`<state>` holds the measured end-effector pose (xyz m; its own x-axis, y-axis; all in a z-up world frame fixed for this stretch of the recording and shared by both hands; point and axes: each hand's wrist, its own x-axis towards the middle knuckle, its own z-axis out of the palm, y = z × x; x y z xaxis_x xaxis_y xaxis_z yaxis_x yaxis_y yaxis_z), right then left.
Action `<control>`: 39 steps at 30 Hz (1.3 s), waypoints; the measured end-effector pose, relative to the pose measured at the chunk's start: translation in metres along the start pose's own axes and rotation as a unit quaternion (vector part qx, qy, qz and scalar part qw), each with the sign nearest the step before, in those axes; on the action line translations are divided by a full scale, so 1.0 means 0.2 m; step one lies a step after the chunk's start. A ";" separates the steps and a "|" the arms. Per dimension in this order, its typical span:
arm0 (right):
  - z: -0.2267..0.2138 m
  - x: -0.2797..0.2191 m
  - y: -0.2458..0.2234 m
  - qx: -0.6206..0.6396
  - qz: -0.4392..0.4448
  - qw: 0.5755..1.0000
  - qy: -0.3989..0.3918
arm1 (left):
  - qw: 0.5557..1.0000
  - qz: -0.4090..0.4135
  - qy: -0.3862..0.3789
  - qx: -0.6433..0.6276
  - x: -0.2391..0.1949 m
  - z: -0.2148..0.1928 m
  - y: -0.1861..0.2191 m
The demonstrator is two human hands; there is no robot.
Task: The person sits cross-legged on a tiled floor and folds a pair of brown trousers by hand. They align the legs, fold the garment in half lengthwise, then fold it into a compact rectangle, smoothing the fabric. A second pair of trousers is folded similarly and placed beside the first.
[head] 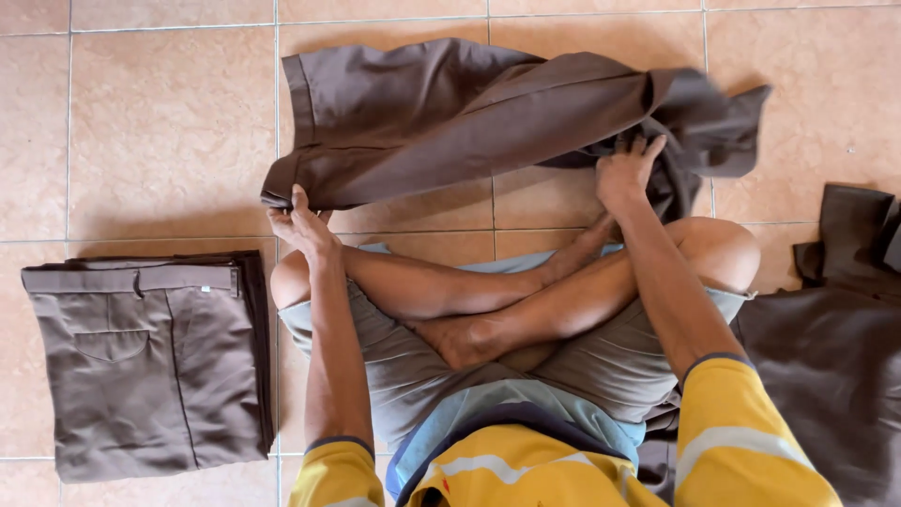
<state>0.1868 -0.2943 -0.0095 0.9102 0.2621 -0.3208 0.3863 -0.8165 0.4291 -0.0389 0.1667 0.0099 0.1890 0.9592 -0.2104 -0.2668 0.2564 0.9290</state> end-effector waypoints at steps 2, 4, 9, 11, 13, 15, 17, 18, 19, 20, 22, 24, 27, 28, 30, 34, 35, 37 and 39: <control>0.00 -0.04 0.01 0.016 0.059 0.998 -0.010 | 0.998 -0.030 -0.025 0.043 -0.09 0.02 0.04; 0.03 -0.04 -0.13 0.077 0.083 0.993 0.045 | 0.998 -0.027 -0.036 0.047 -0.12 0.04 0.02; -0.09 -0.03 -0.21 0.357 -0.046 0.915 0.185 | 0.996 0.001 -0.053 0.069 0.17 -0.06 -0.29; -0.24 0.00 -0.13 0.468 -0.108 0.759 0.440 | 0.995 0.014 -0.024 0.091 0.19 -0.09 -0.32; -0.28 0.00 -0.07 0.499 -0.111 0.761 0.398 | 0.997 0.007 0.029 0.071 -0.06 0.06 -0.01; -0.25 0.04 -0.04 0.529 -0.112 0.761 0.357 | 0.996 0.001 0.081 0.049 -0.15 0.12 0.09; -0.12 0.11 -0.07 0.476 -0.067 0.800 0.360 | 1.000 -0.019 -0.016 -0.005 -0.08 0.05 0.00; -0.11 0.11 -0.10 0.478 -0.063 0.800 0.358 | 1.000 -0.020 -0.018 -0.001 -0.08 0.04 0.00; -0.11 0.11 -0.12 0.463 -0.071 0.808 0.357 | 0.999 -0.029 -0.017 -0.018 -0.08 0.04 0.01; -0.11 0.13 -0.14 0.447 -0.079 0.816 0.357 | 0.999 -0.037 -0.015 -0.037 -0.08 0.05 0.01; -0.07 0.16 -0.20 0.428 -0.081 0.843 0.314 | 0.998 -0.040 -0.017 -0.050 -0.09 0.06 0.03; -0.04 0.19 -0.23 0.407 -0.085 0.869 0.269 | 0.997 -0.043 -0.017 -0.064 -0.11 0.07 0.05; -0.08 0.19 -0.22 0.385 -0.078 0.888 0.241 | 0.997 -0.046 -0.018 -0.056 -0.11 0.08 0.07; -0.14 0.16 -0.20 0.433 -0.077 0.866 0.237 | 0.997 -0.050 -0.015 -0.063 -0.10 0.08 0.06; -0.20 0.13 -0.18 0.480 -0.075 0.843 0.231 | 0.996 -0.055 -0.012 -0.070 -0.07 0.06 0.03; -0.08 0.17 -0.16 0.429 0.057 0.888 0.153 | 0.996 -0.055 -0.010 -0.065 -0.12 0.10 0.09; -0.03 0.19 -0.15 0.422 0.070 0.893 0.141 | 0.996 -0.058 -0.007 -0.060 -0.16 0.13 0.15; 0.07 0.25 -0.14 0.410 0.072 0.898 0.140 | 0.996 -0.058 -0.003 -0.063 -0.17 0.14 0.15; 0.13 0.29 -0.12 0.400 0.077 0.903 0.139 | 0.996 -0.058 -0.001 -0.066 -0.16 0.13 0.14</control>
<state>0.2256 -0.2728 -0.0599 0.9891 0.1429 -0.0370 0.1227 -0.9352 -0.3321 -0.0270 0.1406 0.0512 0.2282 0.9219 -0.3132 -0.3650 0.3792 0.8503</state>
